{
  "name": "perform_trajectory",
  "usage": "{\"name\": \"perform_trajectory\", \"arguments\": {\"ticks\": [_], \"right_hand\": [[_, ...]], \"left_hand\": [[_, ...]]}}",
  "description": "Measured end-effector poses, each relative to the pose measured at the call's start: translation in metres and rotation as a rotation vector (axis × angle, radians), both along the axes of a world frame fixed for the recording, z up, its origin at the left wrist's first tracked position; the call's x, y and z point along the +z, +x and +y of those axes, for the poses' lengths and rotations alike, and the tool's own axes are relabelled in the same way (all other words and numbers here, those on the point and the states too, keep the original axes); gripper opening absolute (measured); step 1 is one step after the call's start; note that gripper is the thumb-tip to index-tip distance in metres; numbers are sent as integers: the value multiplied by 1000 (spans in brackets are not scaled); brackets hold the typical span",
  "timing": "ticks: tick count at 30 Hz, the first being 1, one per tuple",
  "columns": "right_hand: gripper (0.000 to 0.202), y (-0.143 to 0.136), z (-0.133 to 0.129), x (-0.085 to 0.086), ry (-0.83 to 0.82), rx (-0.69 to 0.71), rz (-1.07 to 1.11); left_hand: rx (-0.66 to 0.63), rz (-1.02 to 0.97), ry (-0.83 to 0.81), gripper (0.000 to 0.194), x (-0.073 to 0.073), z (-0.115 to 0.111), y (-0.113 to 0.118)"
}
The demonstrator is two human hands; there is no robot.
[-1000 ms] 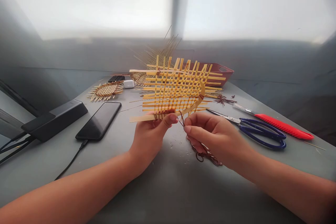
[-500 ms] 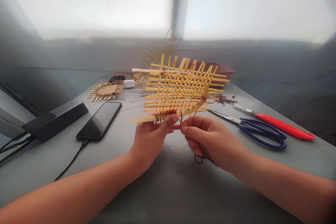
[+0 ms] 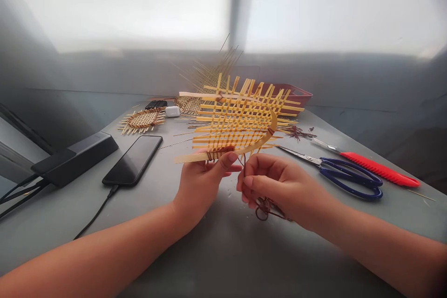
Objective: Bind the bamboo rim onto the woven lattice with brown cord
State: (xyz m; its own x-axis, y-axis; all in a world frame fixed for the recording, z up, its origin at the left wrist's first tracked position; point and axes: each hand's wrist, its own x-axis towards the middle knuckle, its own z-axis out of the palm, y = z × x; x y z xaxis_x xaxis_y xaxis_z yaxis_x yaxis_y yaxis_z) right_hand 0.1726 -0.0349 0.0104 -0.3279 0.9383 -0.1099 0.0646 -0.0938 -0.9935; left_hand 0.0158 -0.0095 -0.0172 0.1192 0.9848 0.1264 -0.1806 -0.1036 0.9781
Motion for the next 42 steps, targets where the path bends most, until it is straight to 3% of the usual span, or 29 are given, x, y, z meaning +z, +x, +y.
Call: {"name": "perform_trajectory", "arguments": {"ticks": [7,9,13,17,21,30,42], "right_hand": [[6,6,-2,0,258,-49,-207],[3,9,-2,-1,392,-84,-341],[18,12,0,-1,760,-102,-580],[23,17,2,1,1068,-90,-612],[17,22,3,-1,1234,-168,-644],[19,25,9,-3,1420,-348,-729],[16,24,13,-9,1428,-292,-751]], "left_hand": [[5,-24,-30,36,1,-1,0],[-5,-31,-52,37,1,-1,-1],[-6,-66,-114,40,0,1,-2],[-5,-72,-138,42,0,2,-2],[-29,-53,-136,43,-1,1,-2],[-34,-22,-120,46,-1,-1,-1],[-35,-4,-100,44,0,-3,0]]}}
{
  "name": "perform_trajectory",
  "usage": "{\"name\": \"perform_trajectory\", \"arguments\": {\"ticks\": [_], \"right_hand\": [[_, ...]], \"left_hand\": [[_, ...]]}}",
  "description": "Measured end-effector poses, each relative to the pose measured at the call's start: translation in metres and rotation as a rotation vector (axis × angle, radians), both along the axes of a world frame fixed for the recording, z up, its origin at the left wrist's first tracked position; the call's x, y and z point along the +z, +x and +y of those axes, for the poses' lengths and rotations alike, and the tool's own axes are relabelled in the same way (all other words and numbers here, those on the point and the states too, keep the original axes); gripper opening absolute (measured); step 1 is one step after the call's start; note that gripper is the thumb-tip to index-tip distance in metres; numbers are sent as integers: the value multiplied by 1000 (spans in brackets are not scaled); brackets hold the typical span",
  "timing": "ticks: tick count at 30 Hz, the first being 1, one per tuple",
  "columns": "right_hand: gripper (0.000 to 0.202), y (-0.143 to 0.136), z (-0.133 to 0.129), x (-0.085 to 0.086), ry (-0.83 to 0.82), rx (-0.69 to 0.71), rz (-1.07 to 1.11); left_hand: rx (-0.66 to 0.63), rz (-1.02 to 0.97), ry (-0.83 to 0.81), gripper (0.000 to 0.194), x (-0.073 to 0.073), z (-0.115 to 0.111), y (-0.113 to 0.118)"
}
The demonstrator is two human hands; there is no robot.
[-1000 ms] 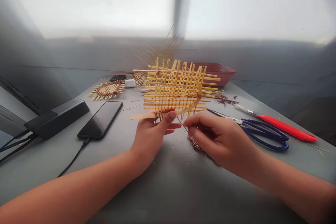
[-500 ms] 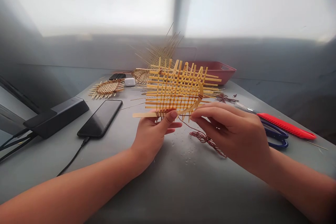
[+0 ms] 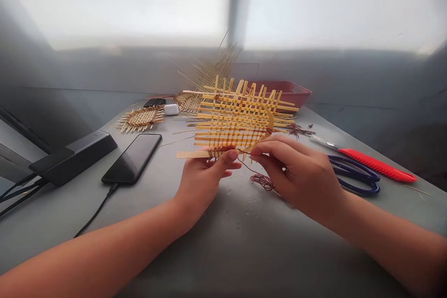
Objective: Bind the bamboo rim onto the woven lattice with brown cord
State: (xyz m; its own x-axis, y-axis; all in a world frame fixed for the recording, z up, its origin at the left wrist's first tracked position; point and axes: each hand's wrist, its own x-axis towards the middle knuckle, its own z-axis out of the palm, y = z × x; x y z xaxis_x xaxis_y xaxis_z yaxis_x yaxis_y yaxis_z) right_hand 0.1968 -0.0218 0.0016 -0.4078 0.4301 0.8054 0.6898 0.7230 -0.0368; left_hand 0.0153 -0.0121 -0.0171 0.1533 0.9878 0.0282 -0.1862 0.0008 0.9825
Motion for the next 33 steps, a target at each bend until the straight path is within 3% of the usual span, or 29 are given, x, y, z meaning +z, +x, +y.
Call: {"name": "perform_trajectory", "arguments": {"ticks": [11,22,29,33], "right_hand": [[13,-4,-2,0,52,-52,-9],[16,-11,-6,-4,98,-6,-20],[21,-11,-3,1,195,-5,-85],[20,-12,-4,2,160,-25,-43]], "left_hand": [[-12,20,10,41,1,-1,1],[-70,-31,10,41,-2,-3,1],[-90,-33,28,38,-1,-2,2],[-88,-29,15,40,-1,-2,2]]}}
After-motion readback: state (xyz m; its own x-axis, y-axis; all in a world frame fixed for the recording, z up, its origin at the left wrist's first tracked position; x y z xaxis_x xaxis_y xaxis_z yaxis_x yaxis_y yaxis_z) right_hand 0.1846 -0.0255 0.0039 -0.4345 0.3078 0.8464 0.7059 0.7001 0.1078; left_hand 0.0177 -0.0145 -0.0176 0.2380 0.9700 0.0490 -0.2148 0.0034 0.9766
